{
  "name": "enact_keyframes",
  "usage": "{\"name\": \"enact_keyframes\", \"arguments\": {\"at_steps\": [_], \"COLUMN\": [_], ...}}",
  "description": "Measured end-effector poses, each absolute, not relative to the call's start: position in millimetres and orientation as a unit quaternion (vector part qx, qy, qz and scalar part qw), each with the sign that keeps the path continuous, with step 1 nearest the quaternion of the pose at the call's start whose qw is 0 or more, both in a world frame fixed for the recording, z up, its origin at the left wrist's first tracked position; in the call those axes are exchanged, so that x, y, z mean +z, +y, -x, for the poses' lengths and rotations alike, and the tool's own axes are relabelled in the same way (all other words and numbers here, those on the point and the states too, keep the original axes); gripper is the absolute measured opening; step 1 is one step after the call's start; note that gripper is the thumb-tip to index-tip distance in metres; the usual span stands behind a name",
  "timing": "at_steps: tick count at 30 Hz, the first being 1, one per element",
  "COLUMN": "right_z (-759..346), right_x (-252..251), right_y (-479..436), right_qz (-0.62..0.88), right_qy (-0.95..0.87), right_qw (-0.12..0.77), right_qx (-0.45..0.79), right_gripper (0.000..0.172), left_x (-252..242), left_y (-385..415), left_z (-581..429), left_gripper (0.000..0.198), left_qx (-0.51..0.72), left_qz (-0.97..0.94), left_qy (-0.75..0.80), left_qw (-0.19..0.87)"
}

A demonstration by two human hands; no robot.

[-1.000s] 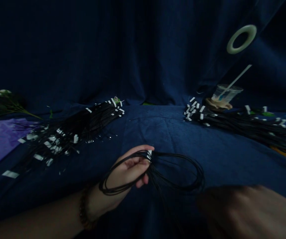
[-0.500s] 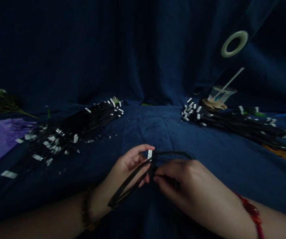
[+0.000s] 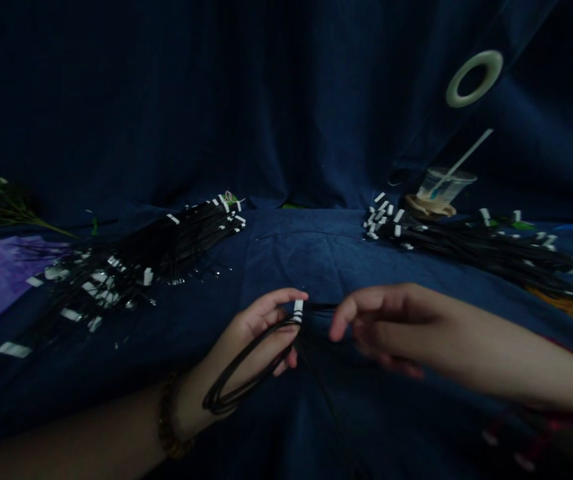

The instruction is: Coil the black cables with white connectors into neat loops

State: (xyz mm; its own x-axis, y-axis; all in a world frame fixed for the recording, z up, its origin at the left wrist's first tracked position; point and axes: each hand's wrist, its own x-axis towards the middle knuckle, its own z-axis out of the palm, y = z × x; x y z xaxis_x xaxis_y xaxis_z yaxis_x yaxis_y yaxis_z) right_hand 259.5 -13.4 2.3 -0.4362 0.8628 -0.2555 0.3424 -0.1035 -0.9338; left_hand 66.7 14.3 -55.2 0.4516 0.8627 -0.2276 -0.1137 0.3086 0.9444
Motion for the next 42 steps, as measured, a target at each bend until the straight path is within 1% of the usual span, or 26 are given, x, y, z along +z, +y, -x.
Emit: {"name": "enact_keyframes", "arguments": {"at_steps": [1,2,4,6,9,11,13,15,17,19,21,22,25,28,30,32,36,39,42], "right_z": [-268,-276,-292,-303,-310,-308,-304,-299,-291,-280,-266,-260,-245,-238,-237,-236,-234,-233,-233], "right_x": [8,15,26,34,40,41,43,44,43,38,29,24,5,-10,-16,-18,-19,-20,-20], "right_y": [-12,-10,-8,-7,-8,-10,-13,-18,-24,-30,-35,-38,-42,-43,-43,-42,-42,-42,-43], "right_qz": [0.468,0.456,0.444,0.446,0.441,0.414,0.386,0.380,0.407,0.439,0.471,0.489,0.532,0.537,0.526,0.513,0.499,0.495,0.494], "right_qy": [-0.586,-0.547,-0.491,-0.476,-0.503,-0.505,-0.480,-0.467,-0.496,-0.552,-0.613,-0.645,-0.734,-0.778,-0.793,-0.802,-0.810,-0.814,-0.814], "right_qw": [0.237,0.259,0.350,0.435,0.498,0.562,0.640,0.665,0.626,0.547,0.462,0.422,0.345,0.318,0.308,0.302,0.298,0.296,0.297], "right_qx": [0.617,0.652,0.663,0.621,0.552,0.508,0.459,0.442,0.444,0.450,0.435,0.408,0.242,0.074,0.004,-0.039,-0.071,-0.071,-0.070], "right_gripper": [0.019,0.020,0.024,0.023,0.011,0.012,0.017,0.019,0.012,0.017,0.011,0.005,0.008,0.008,0.009,0.012,0.012,0.013,0.013], "left_x": [-54,-54,-53,-52,-54,-57,-59,-60,-60,-58,-56,-56,-59,-67,-70,-70,-62,-58,-60], "left_y": [15,15,16,18,18,18,18,18,17,16,15,14,14,16,16,15,9,8,9], "left_z": [-67,-67,-67,-68,-68,-67,-65,-64,-64,-65,-65,-66,-64,-62,-61,-60,-62,-63,-63], "left_gripper": [0.036,0.036,0.034,0.034,0.034,0.034,0.035,0.034,0.032,0.032,0.035,0.036,0.038,0.038,0.037,0.035,0.034,0.031,0.032], "left_qx": [0.349,0.356,0.370,0.382,0.396,0.397,0.387,0.380,0.379,0.389,0.395,0.397,0.396,0.390,0.383,0.386,0.394,0.390,0.389], "left_qz": [-0.473,-0.467,-0.455,-0.445,-0.448,-0.459,-0.471,-0.479,-0.482,-0.479,-0.473,-0.468,-0.461,-0.471,-0.472,-0.466,-0.456,-0.455,-0.454], "left_qy": [0.395,0.398,0.409,0.422,0.421,0.412,0.404,0.404,0.408,0.410,0.406,0.399,0.359,0.280,0.245,0.247,0.271,0.273,0.285], "left_qw": [0.706,0.705,0.699,0.692,0.682,0.680,0.682,0.680,0.676,0.672,0.675,0.681,0.709,0.741,0.755,0.757,0.751,0.753,0.749]}}
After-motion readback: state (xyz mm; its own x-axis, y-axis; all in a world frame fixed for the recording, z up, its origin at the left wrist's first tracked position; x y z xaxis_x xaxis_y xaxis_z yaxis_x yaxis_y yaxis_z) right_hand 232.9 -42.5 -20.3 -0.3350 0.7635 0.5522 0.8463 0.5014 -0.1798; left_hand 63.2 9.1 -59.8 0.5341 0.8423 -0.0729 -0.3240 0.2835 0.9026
